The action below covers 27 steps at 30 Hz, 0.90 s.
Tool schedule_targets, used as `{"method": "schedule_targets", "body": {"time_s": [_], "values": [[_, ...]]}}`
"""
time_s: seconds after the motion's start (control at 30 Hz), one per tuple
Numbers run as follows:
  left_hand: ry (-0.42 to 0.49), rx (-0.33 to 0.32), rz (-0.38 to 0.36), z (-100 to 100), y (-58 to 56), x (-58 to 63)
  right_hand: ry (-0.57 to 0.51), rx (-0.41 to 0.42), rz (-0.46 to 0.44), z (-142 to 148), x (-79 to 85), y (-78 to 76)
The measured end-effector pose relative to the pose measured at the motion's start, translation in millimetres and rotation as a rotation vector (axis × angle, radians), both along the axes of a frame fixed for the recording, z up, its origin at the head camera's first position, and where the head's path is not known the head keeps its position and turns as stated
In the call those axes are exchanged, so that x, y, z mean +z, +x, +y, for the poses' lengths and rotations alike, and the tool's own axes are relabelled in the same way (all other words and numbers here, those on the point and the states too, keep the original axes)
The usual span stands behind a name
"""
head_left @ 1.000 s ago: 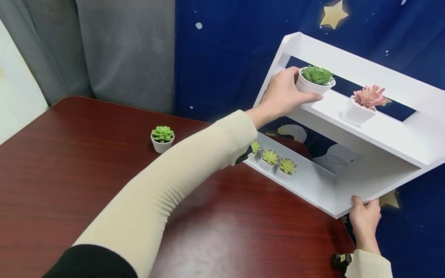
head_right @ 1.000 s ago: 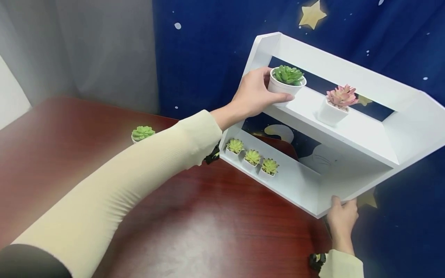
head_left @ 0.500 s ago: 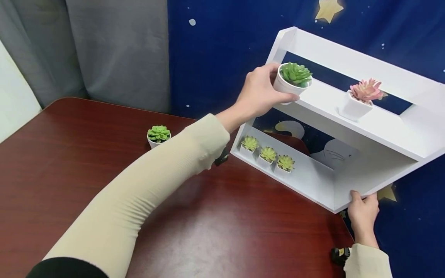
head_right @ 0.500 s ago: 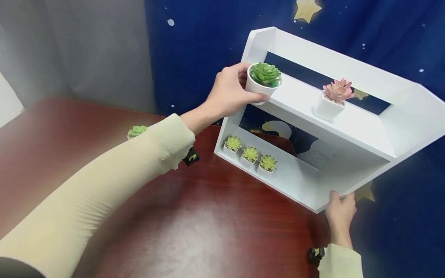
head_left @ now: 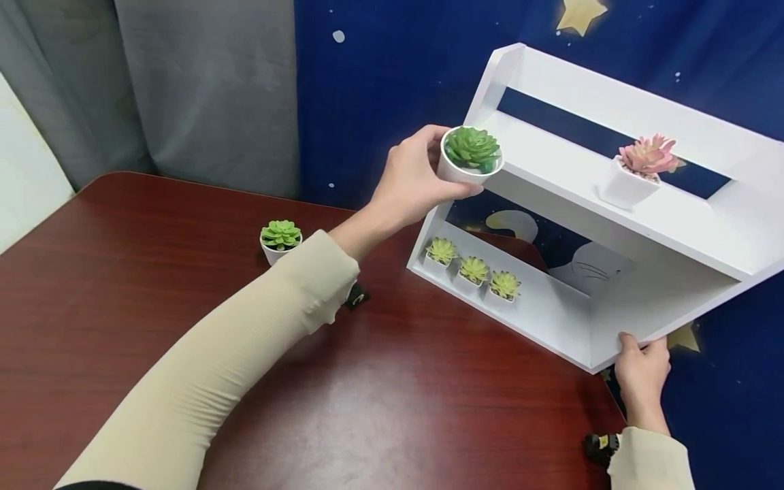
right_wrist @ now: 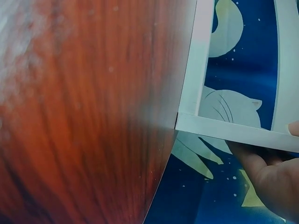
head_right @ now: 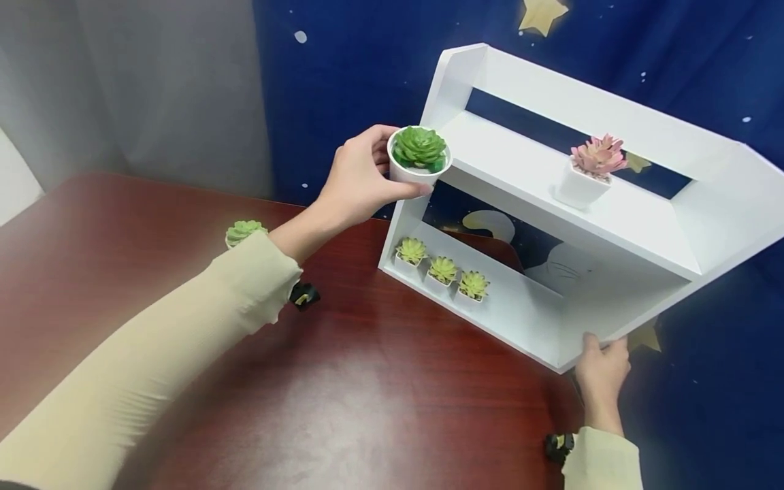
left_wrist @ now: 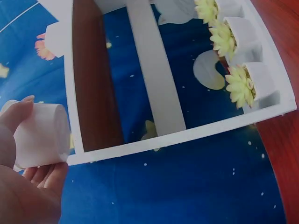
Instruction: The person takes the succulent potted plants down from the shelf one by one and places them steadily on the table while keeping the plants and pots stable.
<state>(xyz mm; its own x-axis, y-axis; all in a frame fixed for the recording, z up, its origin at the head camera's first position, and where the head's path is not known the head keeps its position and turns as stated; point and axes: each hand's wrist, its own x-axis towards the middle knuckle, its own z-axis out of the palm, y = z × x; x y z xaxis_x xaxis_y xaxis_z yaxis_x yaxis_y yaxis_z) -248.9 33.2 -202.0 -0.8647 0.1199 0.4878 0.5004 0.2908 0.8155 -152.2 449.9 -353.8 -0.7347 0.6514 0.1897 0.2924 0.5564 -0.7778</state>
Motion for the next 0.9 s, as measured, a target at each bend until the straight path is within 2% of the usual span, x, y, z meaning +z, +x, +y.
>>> {"method": "schedule_targets", "body": {"time_s": [0.17,0.4,0.7,0.9], "values": [[0.004,0.040,-0.010,-13.8,7.1,-13.3,0.003,0.004,-0.002,-0.4,-0.5,-0.5],[0.016,0.054,-0.001,-24.2,12.4,-36.2,0.011,-0.003,0.003,0.7,-0.3,0.4],[-0.032,0.137,-0.004,-36.0,12.2,-66.7,0.003,-0.010,0.009,1.5,-1.8,0.7],[-0.038,0.187,-0.031,-41.4,7.2,-88.4,-0.004,-0.013,-0.001,2.2,-2.4,1.0]]}}
